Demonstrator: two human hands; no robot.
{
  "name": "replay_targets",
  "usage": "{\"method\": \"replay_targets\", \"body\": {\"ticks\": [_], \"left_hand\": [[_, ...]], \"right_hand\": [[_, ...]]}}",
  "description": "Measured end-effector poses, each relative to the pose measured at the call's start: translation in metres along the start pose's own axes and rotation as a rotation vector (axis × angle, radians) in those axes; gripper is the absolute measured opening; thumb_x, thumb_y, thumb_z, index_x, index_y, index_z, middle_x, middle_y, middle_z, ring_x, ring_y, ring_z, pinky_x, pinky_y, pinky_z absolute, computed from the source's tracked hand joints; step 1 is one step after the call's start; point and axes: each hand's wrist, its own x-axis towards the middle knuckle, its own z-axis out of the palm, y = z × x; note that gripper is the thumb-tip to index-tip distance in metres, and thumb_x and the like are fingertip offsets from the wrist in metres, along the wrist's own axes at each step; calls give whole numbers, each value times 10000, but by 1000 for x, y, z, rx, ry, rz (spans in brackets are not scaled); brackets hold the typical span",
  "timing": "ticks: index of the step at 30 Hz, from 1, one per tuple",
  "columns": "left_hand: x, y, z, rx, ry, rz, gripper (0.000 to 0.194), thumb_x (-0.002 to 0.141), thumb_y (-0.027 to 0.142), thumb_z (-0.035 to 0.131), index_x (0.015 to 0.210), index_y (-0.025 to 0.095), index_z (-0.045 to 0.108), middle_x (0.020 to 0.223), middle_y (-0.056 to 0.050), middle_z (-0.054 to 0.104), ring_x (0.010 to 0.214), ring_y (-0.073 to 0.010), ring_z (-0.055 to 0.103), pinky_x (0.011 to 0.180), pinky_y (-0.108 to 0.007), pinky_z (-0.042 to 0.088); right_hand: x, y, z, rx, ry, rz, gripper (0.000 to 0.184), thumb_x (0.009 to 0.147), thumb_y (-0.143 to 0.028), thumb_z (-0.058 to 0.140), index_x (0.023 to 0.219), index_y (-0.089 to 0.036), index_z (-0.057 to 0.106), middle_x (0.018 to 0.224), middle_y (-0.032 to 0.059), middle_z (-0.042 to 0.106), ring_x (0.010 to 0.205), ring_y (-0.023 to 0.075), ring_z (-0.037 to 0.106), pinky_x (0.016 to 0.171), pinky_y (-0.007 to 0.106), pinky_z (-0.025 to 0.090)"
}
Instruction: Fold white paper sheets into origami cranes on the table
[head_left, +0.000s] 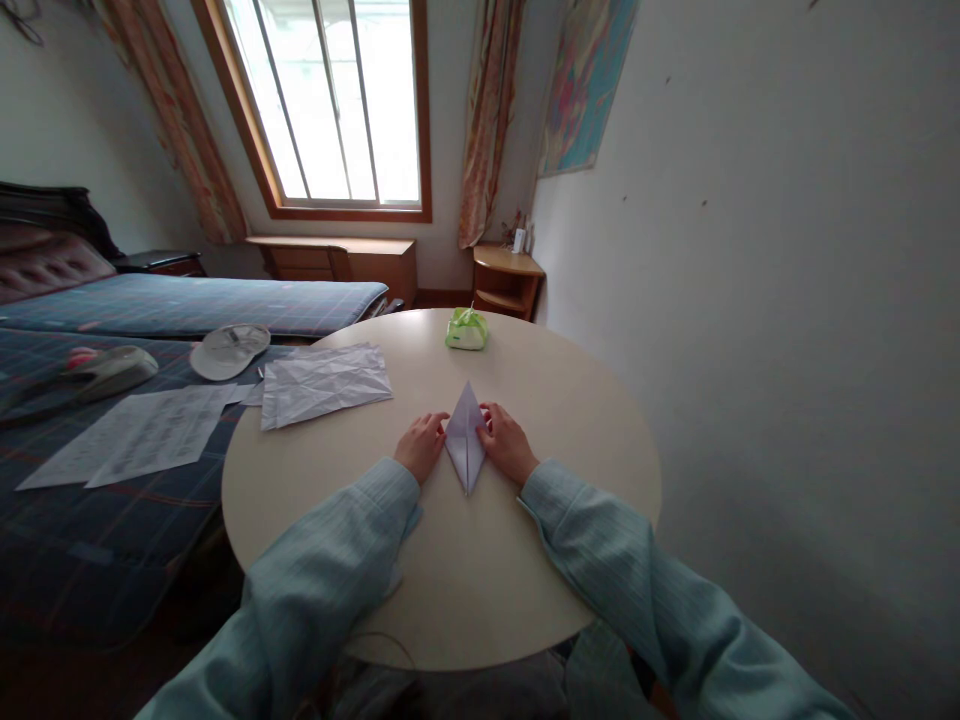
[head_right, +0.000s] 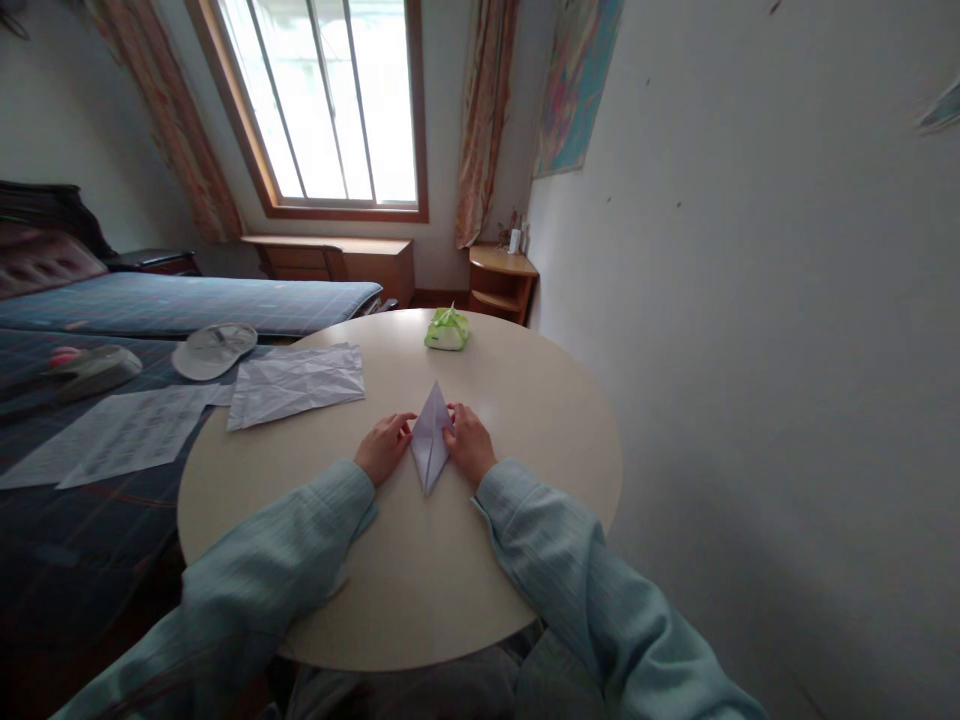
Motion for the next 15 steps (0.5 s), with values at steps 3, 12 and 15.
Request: {"method": "replay_targets", "body": {"ticks": [3,12,15], "left_hand": [[0,0,1,20,2,9,298,750,107,424,1026,169,516,874,-50,560,856,-163,494,807,-292,413],[-3,6,-3,34,-30,104,248,799,283,410,930,241,617,982,-27,582,904,-163,483,847,-310,403],[-5,9,-6,61,-41,108,306,765,411,438,961,246,604,1006,-33,580,940,-189,478,862,-343,390]], "right_hand": [[1,1,1,-31,8,-7,304,712,-129,467,1015,-139,449,860,56,525,741,131,494,728,263,411],[0,-1,-3,-84,-80,-58,199,707,-84,472,862,-155,574,899,67,533,895,153,457,833,280,352],[0,-1,-3,-73,-80,-65,188,706,-85,474,838,-159,586,907,67,531,907,153,451,841,283,340]]}}
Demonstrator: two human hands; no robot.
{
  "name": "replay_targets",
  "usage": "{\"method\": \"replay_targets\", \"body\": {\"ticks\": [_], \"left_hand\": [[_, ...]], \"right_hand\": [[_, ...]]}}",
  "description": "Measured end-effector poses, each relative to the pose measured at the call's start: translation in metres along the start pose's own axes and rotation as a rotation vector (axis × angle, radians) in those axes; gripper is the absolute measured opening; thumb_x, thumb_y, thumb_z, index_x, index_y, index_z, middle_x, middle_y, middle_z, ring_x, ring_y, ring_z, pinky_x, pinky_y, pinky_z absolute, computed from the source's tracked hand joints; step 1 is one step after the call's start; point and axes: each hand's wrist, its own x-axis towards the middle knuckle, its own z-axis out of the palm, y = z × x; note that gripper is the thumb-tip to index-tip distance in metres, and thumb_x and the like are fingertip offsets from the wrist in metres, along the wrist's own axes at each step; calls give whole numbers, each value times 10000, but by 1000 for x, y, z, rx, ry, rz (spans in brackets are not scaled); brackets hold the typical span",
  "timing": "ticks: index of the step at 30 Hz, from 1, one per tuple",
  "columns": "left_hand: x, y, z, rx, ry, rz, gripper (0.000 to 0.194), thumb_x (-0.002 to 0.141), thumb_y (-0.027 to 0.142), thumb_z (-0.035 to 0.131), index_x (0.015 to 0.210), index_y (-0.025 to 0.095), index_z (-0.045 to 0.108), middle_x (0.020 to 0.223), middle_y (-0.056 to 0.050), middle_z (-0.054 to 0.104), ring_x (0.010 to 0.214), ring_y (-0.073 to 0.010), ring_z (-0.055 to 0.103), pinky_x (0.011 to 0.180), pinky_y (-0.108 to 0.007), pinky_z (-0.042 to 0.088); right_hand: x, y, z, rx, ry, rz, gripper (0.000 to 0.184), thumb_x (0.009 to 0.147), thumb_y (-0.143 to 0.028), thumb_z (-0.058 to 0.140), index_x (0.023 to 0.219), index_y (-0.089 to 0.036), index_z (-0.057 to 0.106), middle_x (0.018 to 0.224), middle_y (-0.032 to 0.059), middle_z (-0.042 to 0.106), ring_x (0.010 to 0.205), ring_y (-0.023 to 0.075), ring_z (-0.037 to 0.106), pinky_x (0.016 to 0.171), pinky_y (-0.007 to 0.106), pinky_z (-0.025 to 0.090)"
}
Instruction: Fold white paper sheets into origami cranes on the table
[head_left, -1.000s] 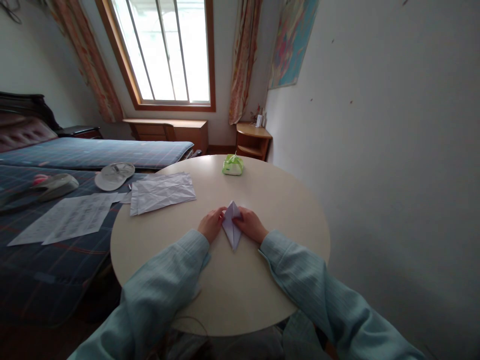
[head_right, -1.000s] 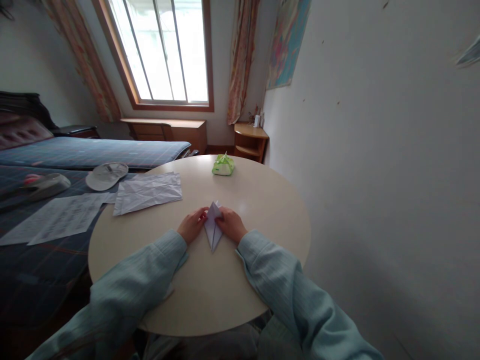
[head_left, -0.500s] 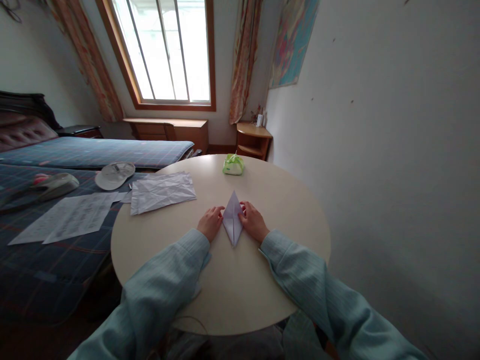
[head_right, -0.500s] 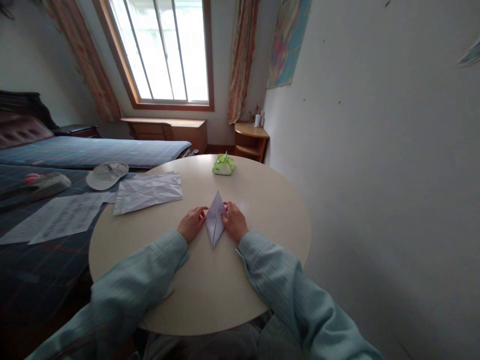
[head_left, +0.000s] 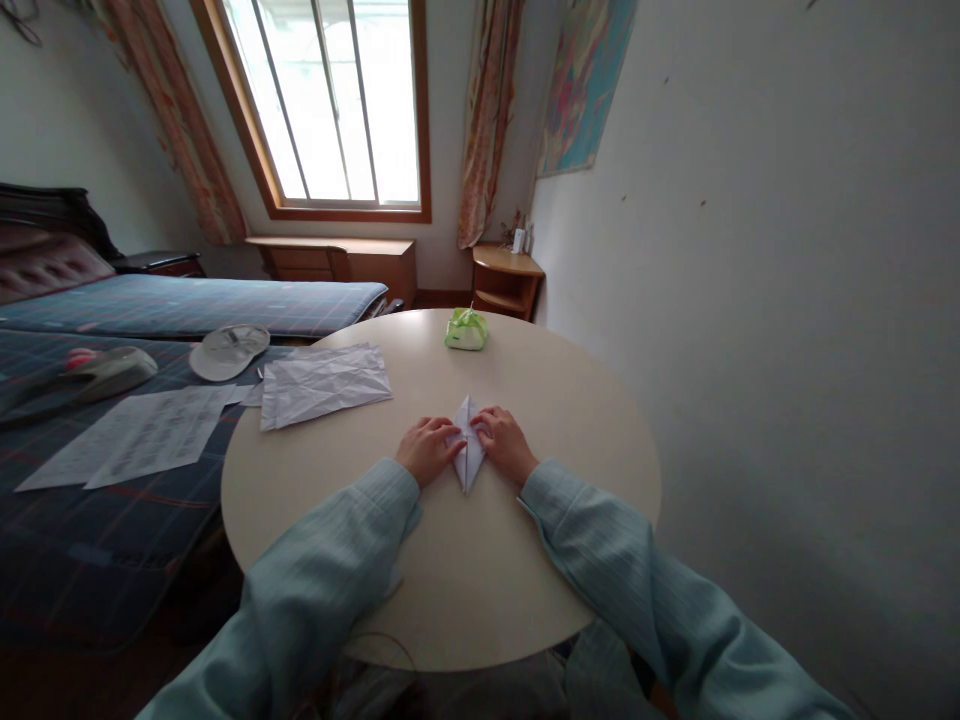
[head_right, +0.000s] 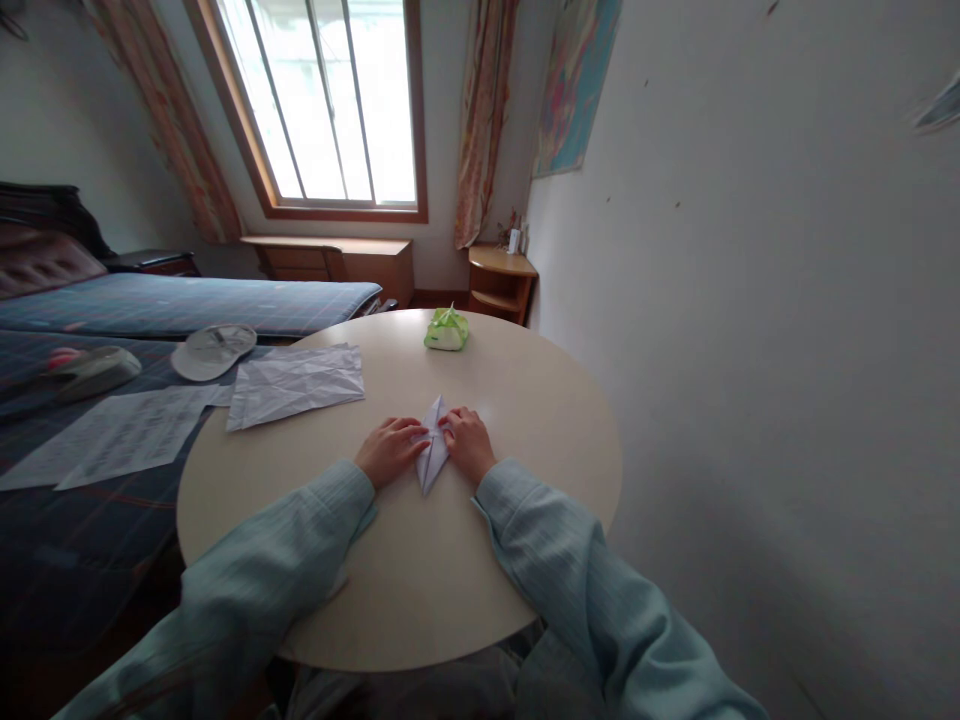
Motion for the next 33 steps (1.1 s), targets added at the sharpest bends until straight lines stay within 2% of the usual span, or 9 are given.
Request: {"method": "replay_targets", "body": {"ticks": [5,12,17,22,24,27,29,31,33], "left_hand": [[-1,-2,0,27,-56,10,351,716,355,524,1059,279,544,1123,-25,531,1029,-209,444,903,-368,356],[2,-8,3,-10,-108,-13,360,743,179,473,1044,363,543,1214,25,469,1084,-204,420,933,-409,315],[3,-10,1,5,-77,-19,392,720,86,444,950,359,605,1193,27,487,1086,-200,420,927,-402,321],[3,-8,-2,0,-66,23,411,698,33,410,933,296,622,1151,3,518,1061,-175,439,925,-366,334],[2,-4,-4,-9,-48,50,361,713,69,424,930,280,620,1135,-3,528,1054,-174,443,930,-366,326],[0,0,-7,-40,-25,130,245,729,241,503,950,279,602,1117,-12,539,1043,-179,451,932,-369,319],[0,0,-7,-68,-32,179,297,683,357,566,969,279,588,1114,-20,540,1036,-185,458,929,-368,323],[0,-1,-6,-92,-50,185,343,637,390,608,954,259,591,1093,-30,555,1015,-188,479,910,-356,347],[1,-4,-3,-115,-66,156,301,642,365,612,913,235,605,1055,-33,578,981,-182,507,885,-338,376]], "right_hand": [[1,3,3,19,34,-4,192,683,-80,484,812,-168,597,922,65,534,915,163,442,850,305,340],[0,-1,0,65,39,-84,292,617,-21,463,812,-190,600,1124,46,507,1073,171,401,927,357,293],[-1,-5,-3,93,-23,-98,233,621,-57,490,748,-206,616,1029,20,585,1052,175,448,925,378,290],[-1,-8,-5,77,-49,-76,167,641,-128,551,771,-206,622,955,28,613,918,163,516,848,326,347],[-1,-9,-7,48,-41,-49,122,655,-178,572,764,-203,623,915,34,618,894,162,517,824,308,353],[-1,-10,-8,2,-31,-2,102,681,-268,580,737,-194,623,855,47,611,849,160,515,785,291,357],[0,-9,-8,-25,-22,36,128,684,-299,580,732,-188,624,835,53,597,826,158,509,762,283,358],[0,-8,-8,-48,-16,73,131,676,-294,590,734,-182,624,826,57,584,820,159,503,754,280,356],[0,-7,-8,-61,-16,93,124,670,-282,597,738,-182,626,826,58,577,824,162,497,757,282,353]]}}
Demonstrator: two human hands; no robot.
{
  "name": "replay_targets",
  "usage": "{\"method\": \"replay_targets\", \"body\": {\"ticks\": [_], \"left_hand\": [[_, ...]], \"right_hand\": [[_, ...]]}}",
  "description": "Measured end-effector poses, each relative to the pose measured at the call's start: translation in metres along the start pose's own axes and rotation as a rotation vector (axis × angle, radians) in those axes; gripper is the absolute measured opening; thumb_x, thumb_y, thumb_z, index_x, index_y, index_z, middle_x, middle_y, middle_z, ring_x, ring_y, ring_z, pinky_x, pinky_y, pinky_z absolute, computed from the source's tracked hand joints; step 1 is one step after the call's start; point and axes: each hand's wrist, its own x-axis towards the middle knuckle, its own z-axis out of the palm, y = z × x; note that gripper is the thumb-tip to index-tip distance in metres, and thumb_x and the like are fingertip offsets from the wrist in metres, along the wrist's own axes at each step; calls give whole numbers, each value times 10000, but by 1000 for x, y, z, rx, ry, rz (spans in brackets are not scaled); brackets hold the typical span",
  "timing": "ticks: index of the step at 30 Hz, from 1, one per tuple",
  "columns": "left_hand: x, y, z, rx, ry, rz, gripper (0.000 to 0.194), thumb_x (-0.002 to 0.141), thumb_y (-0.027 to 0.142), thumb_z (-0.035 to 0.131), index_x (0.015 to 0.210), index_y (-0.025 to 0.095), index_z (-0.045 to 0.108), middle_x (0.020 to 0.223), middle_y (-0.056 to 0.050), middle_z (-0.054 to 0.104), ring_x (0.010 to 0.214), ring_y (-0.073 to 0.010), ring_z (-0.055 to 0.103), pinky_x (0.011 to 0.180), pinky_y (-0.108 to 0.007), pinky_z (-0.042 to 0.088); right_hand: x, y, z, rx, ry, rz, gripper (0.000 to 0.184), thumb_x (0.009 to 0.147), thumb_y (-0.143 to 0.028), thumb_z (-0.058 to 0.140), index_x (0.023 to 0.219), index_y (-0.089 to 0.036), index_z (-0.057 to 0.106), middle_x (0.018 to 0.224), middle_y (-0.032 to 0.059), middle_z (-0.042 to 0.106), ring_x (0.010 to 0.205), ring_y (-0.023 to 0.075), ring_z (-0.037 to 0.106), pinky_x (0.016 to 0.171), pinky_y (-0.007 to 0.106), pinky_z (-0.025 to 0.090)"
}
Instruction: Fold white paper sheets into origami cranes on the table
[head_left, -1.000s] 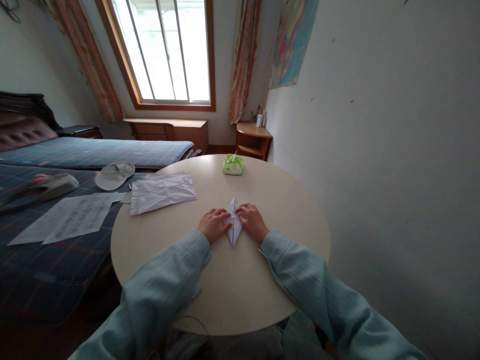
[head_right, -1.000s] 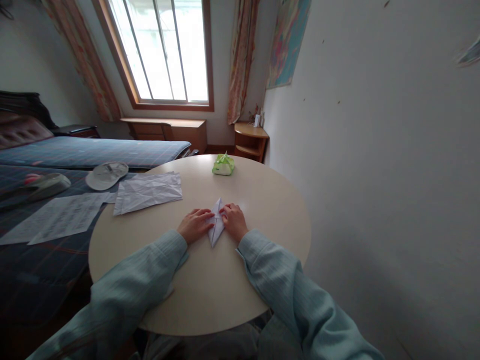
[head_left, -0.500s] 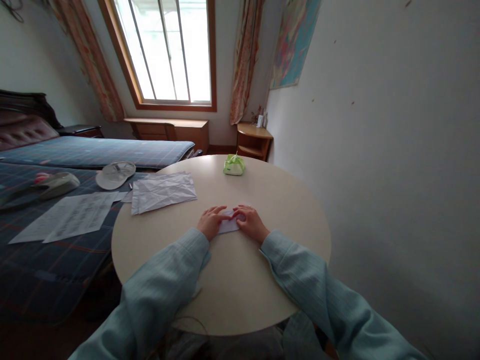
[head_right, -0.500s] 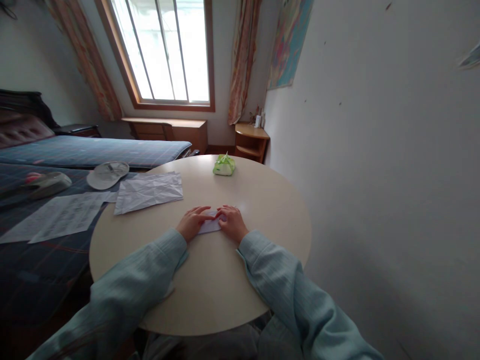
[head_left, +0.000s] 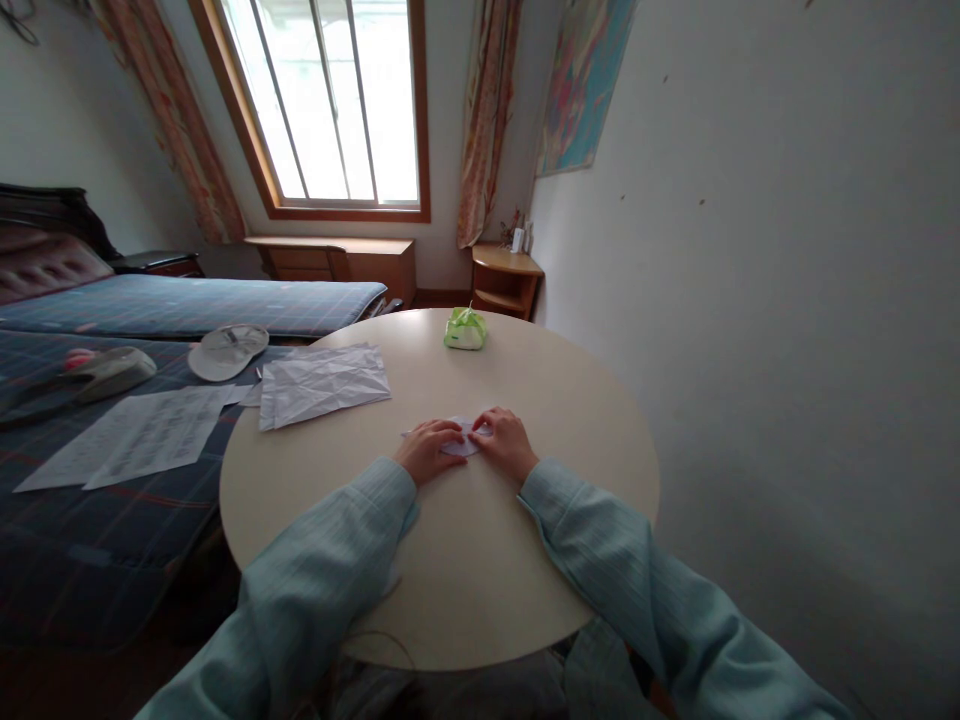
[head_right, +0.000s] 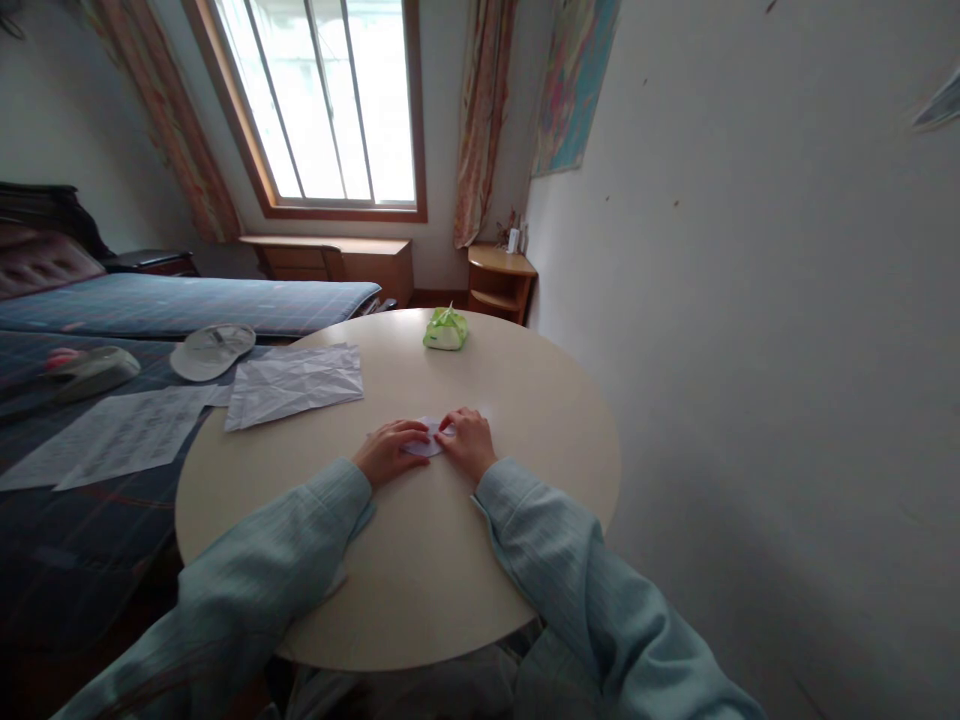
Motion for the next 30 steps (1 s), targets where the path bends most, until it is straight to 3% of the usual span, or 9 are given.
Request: {"method": "replay_targets", "body": {"ticks": [8,19,30], "left_hand": [[0,1,0,-78,-2,-17,202,706,309,547,872,221,619,1003,-25,604,938,-151,533,862,-287,405],[-1,5,-1,-70,30,-23,202,746,283,471,876,213,608,985,-21,606,917,-143,534,846,-264,406],[1,-1,0,-53,23,-71,249,821,295,365,880,207,590,920,-25,619,842,-128,560,772,-234,419]], "right_hand": [[0,1,4,54,-1,-91,87,691,-185,554,735,-188,629,871,49,568,858,150,487,787,270,352],[0,0,5,99,-15,-93,93,702,-161,529,753,-158,607,882,61,564,875,148,484,810,270,354],[-1,-2,4,116,-2,-118,173,746,-293,511,756,-148,604,880,69,570,862,147,495,795,271,368]]}}
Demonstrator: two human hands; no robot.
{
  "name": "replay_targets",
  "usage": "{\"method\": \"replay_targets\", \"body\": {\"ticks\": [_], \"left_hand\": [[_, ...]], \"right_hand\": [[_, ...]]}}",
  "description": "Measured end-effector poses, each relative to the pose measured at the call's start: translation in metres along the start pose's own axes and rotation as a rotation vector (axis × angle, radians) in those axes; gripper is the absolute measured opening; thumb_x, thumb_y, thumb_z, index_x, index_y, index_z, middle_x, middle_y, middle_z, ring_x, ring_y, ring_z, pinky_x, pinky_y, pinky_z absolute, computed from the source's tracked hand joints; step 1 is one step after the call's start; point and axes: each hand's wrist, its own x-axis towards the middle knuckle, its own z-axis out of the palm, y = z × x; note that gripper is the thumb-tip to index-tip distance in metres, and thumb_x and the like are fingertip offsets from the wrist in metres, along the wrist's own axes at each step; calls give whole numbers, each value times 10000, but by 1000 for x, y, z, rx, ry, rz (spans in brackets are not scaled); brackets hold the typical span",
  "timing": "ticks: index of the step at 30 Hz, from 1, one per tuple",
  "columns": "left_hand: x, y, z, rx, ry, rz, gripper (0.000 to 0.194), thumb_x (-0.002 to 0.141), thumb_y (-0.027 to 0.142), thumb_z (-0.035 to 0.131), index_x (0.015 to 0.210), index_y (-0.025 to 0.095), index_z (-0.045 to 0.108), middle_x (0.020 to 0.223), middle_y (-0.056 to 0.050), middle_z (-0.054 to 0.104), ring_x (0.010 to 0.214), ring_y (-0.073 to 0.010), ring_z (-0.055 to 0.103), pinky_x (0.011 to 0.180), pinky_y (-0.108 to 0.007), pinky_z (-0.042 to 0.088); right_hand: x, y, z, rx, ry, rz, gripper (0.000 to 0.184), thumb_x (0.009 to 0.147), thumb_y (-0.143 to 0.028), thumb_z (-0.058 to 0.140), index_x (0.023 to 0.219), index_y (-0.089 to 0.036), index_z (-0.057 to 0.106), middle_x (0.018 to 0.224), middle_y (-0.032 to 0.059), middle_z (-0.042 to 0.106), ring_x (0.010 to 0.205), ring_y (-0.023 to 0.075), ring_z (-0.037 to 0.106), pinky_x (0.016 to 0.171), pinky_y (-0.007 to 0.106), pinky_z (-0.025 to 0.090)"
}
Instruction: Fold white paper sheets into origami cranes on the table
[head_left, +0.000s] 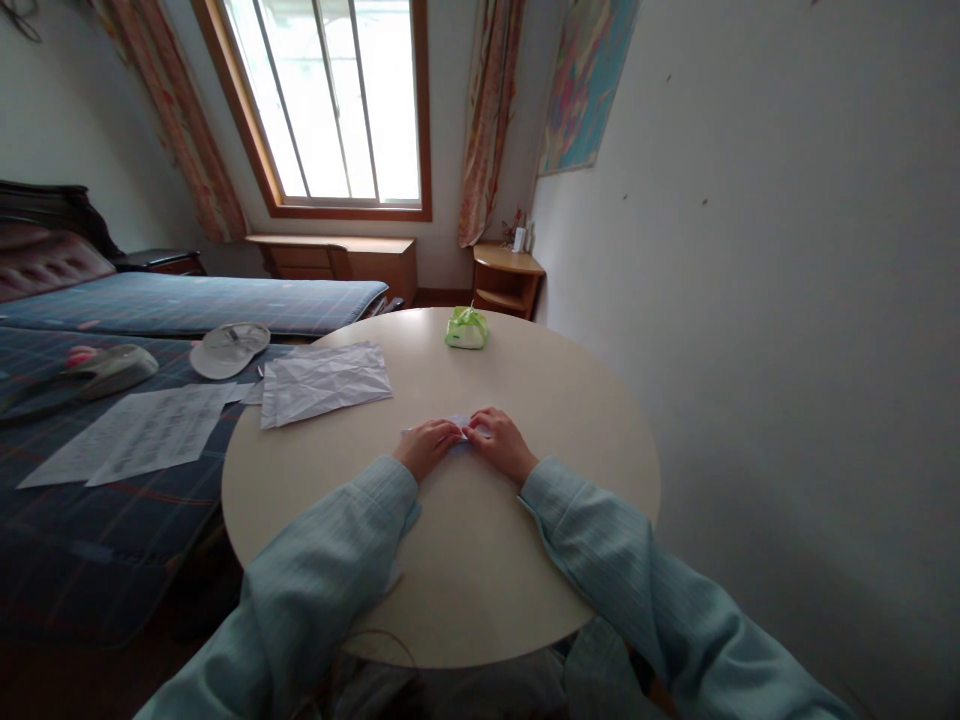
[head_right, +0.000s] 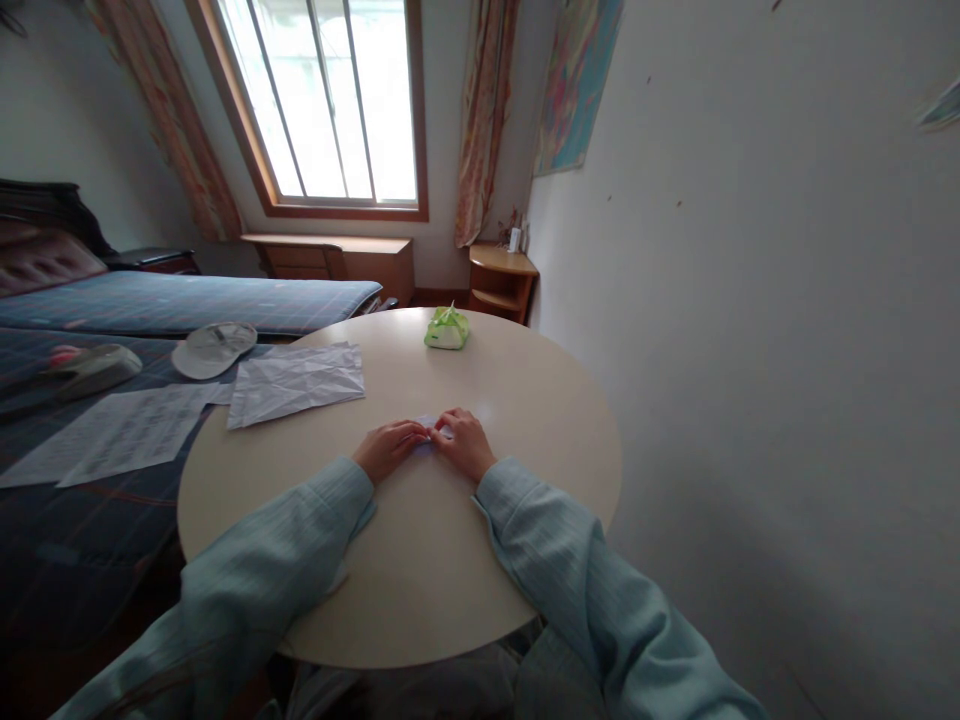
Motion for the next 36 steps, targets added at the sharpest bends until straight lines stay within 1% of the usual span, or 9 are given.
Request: {"method": "replay_targets", "body": {"ticks": [8,12,16,20,25,28,32,34,36], "left_hand": [[0,4,-3,101,-31,-57,252,837,272,322,917,225,555,932,-16,610,842,-128,559,739,-224,426],[0,3,-2,99,-29,-118,226,811,219,370,997,240,497,972,-4,610,881,-132,558,761,-237,428],[0,3,-2,94,-35,-128,214,780,164,404,947,237,515,955,7,610,869,-128,559,765,-236,430],[0,1,-2,88,-40,-95,202,771,150,410,894,215,556,939,-9,603,856,-133,554,765,-241,432],[0,-6,2,67,-25,14,186,755,194,468,904,205,579,982,-17,591,933,-143,517,841,-268,403],[0,-8,3,141,-8,19,184,748,216,500,902,227,600,992,-17,591,942,-164,504,841,-316,397],[0,-9,1,278,85,-21,189,726,182,529,849,274,638,974,-26,579,919,-190,489,803,-359,395],[0,-10,1,301,107,-47,207,729,155,511,824,275,650,928,-35,576,879,-183,496,773,-343,406],[1,-12,1,287,115,-80,231,734,127,480,810,256,655,875,-40,573,834,-165,506,748,-307,420]], "right_hand": [[-1,1,0,14,15,-62,255,743,-395,502,710,-164,604,866,64,564,848,149,498,783,282,377],[-1,3,3,9,20,-65,182,729,-335,538,720,-166,605,869,63,563,848,152,497,782,285,379],[0,5,4,18,12,-62,91,705,-248,566,729,-170,606,887,60,559,858,154,494,793,291,378],[0,6,4,41,-6,-57,61,689,-174,565,727,-174,612,905,57,555,871,154,492,803,290,378],[1,9,6,52,-17,-66,142,679,-95,527,734,-188,619,911,49,551,885,149,487,818,288,371],[1,10,6,48,-14,-68,178,659,-64,518,732,-191,619,909,45,546,882,146,485,819,285,367],[1,7,3,26,0,-44,88,651,-169,579,730,-179,617,852,47,544,836,150,489,781,281,377],[1,5,2,12,-6,-18,96,652,-237,597,716,-169,618,803,48,546,797,149,492,743,273,382],[0,3,1,15,-19,-4,104,672,-252,582,694,-158,619,756,44,550,744,136,496,700,255,383]]}}
